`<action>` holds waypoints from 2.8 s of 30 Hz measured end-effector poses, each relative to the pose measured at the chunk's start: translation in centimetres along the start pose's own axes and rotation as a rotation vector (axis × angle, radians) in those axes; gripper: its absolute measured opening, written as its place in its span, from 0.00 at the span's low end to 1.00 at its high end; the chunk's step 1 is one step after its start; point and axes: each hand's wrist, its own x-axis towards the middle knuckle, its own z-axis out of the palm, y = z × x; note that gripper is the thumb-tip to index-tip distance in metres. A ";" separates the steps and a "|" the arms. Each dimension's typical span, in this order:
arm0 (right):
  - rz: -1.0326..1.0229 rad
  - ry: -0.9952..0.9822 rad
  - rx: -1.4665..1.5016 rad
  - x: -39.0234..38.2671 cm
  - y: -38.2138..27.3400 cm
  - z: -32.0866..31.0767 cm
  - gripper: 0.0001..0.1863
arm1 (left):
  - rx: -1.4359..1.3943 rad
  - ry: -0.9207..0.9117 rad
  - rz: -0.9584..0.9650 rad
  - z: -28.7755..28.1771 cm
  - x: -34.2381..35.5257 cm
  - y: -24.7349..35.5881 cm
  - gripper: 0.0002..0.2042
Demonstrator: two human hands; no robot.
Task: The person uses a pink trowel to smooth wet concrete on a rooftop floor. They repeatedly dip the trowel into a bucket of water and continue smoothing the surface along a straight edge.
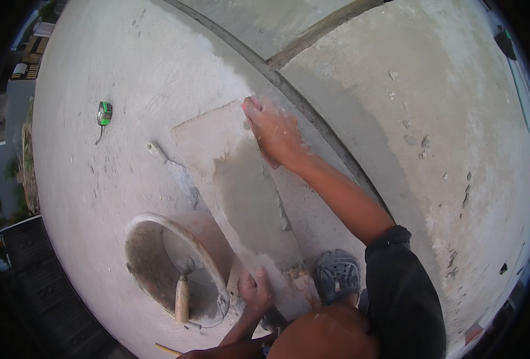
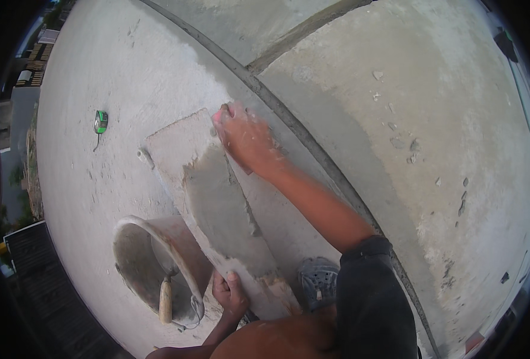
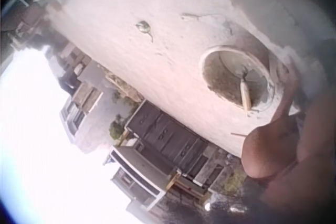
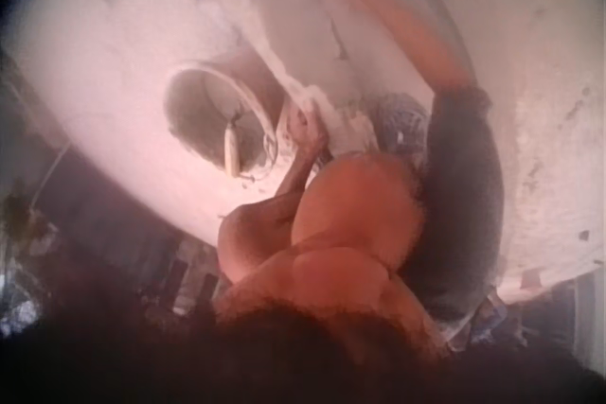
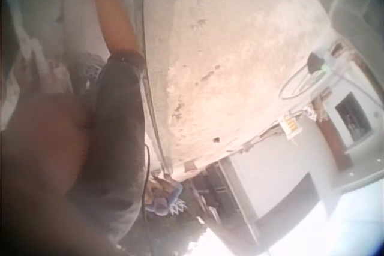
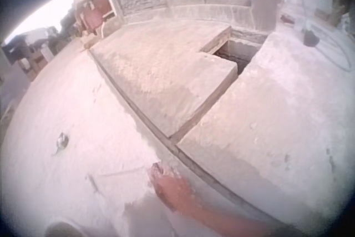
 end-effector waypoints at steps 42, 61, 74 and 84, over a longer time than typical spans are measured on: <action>0.076 -0.245 -0.090 8.8 12.1 -5.7 0.23 | -0.012 -0.055 0.028 -0.1 -1.7 0.1 0.17; 0.008 0.207 -0.159 1.7 4.9 -0.2 0.20 | -0.008 -0.029 0.048 -0.2 -1.6 -1.1 0.18; 0.075 0.151 -0.182 2.4 6.3 1.4 0.13 | -0.022 -0.022 0.035 0.0 -1.7 -0.8 0.19; 0.022 0.037 -0.083 2.2 4.2 0.0 0.11 | -0.021 -0.006 0.040 -0.1 -1.8 -0.6 0.20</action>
